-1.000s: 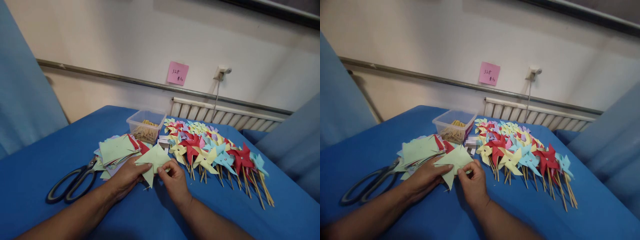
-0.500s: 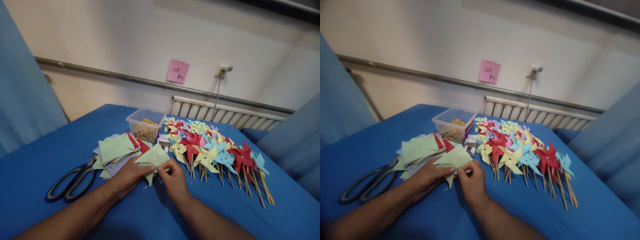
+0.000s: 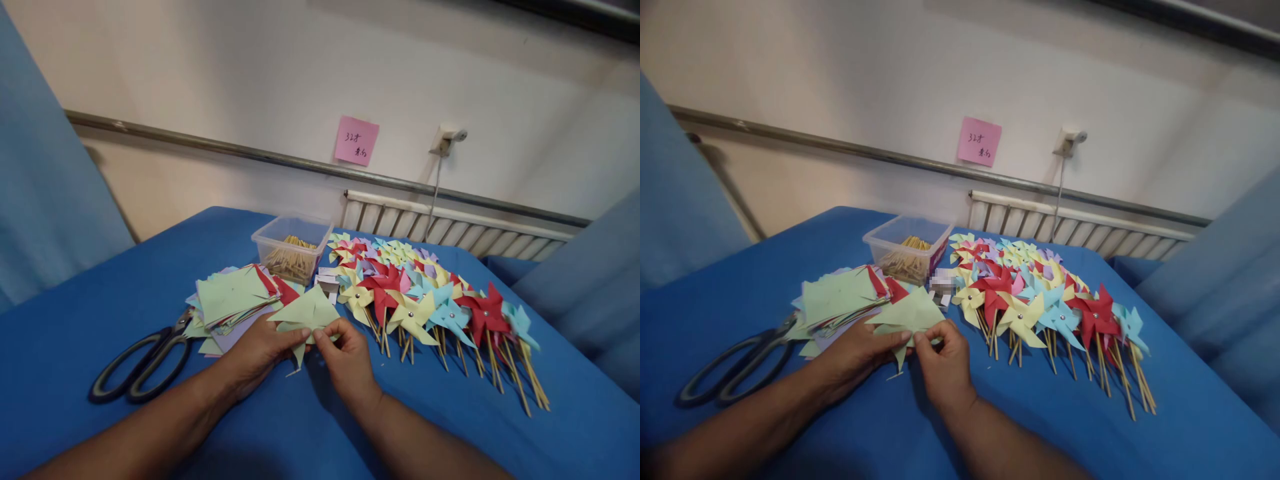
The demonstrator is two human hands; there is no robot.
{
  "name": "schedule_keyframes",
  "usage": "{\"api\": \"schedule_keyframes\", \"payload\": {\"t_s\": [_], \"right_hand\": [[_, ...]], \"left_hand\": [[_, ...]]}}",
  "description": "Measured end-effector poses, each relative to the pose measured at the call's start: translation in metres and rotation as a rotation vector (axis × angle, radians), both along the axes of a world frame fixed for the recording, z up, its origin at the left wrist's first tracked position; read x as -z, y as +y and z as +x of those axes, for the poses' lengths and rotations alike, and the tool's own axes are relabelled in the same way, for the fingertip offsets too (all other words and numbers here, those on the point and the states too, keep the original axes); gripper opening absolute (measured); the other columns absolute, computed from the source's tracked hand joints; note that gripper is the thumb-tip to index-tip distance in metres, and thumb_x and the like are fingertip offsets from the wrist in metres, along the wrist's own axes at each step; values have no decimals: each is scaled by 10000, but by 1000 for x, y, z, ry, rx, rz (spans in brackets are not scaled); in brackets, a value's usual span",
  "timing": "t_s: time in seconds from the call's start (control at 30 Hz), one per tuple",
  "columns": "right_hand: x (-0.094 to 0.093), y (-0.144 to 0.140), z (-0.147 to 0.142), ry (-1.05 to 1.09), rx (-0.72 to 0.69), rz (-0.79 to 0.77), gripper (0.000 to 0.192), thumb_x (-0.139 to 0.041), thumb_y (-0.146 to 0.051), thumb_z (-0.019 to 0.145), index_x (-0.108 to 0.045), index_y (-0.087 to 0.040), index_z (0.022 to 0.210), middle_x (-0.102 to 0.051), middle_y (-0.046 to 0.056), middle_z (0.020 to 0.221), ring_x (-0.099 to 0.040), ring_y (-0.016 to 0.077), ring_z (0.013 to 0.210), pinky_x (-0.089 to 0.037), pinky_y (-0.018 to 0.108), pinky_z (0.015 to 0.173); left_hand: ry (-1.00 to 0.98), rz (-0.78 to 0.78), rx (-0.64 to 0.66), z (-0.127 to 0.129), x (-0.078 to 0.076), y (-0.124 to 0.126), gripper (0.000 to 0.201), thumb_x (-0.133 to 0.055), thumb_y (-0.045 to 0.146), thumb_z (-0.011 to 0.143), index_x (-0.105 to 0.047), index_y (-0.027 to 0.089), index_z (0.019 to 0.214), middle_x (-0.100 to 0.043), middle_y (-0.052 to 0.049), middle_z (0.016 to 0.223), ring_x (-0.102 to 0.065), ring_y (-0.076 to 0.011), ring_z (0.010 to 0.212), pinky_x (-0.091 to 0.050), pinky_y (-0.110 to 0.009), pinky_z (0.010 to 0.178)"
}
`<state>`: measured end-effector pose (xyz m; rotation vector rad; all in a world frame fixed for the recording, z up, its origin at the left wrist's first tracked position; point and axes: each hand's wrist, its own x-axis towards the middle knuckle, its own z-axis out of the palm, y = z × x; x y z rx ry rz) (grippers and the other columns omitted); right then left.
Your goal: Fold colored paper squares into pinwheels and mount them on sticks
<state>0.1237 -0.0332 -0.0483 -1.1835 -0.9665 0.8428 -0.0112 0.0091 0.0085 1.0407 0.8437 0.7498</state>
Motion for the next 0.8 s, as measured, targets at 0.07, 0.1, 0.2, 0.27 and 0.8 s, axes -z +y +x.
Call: {"api": "schedule_keyframes", "payload": {"t_s": [0.07, 0.1, 0.2, 0.27, 0.8], "right_hand": [[-2, 0, -1, 0, 10, -25, 247, -710, -333, 734, -555, -189, 606, -545, -48, 524, -469, 107, 495, -339, 201, 448], [-3, 0, -1, 7, 9, -33, 249, -708, -336, 734, -552, -190, 606, -549, -48, 520, -478, 108, 491, -346, 204, 452], [-6, -1, -1, 47, -11, -41, 240, -697, -336, 737, -548, -191, 615, -576, -43, 525, -508, 113, 479, -370, 213, 466], [-7, -1, -2, 62, -20, -43, 237, -691, -336, 737, -546, -192, 619, -586, -42, 525, -518, 115, 476, -380, 217, 474], [-8, -2, -2, 103, -55, -28, 248, -687, -375, 761, -555, -190, 662, -653, -15, 571, -568, 131, 517, -404, 230, 495]], "left_hand": [[23, 5, 6, 0, 0, 0, 272, -810, 256, 615, -739, 158, 859, -720, -23, 739, -636, -211, 724, -496, -342, 740], [22, 10, 15, 0, 0, 0, 253, -809, 260, 618, -738, 159, 839, -716, -21, 735, -630, -206, 725, -491, -331, 734], [-6, 42, 52, 0, 2, 1, 196, -799, 268, 645, -729, 161, 793, -705, -11, 727, -603, -181, 721, -471, -293, 715], [-17, 61, 64, 0, 4, 1, 175, -789, 271, 664, -725, 162, 786, -701, -6, 725, -587, -168, 708, -458, -277, 698], [-14, 2, 39, 0, 0, -2, 156, -784, 293, 682, -736, 169, 765, -710, -18, 723, -609, -181, 731, -482, -294, 734]]}}
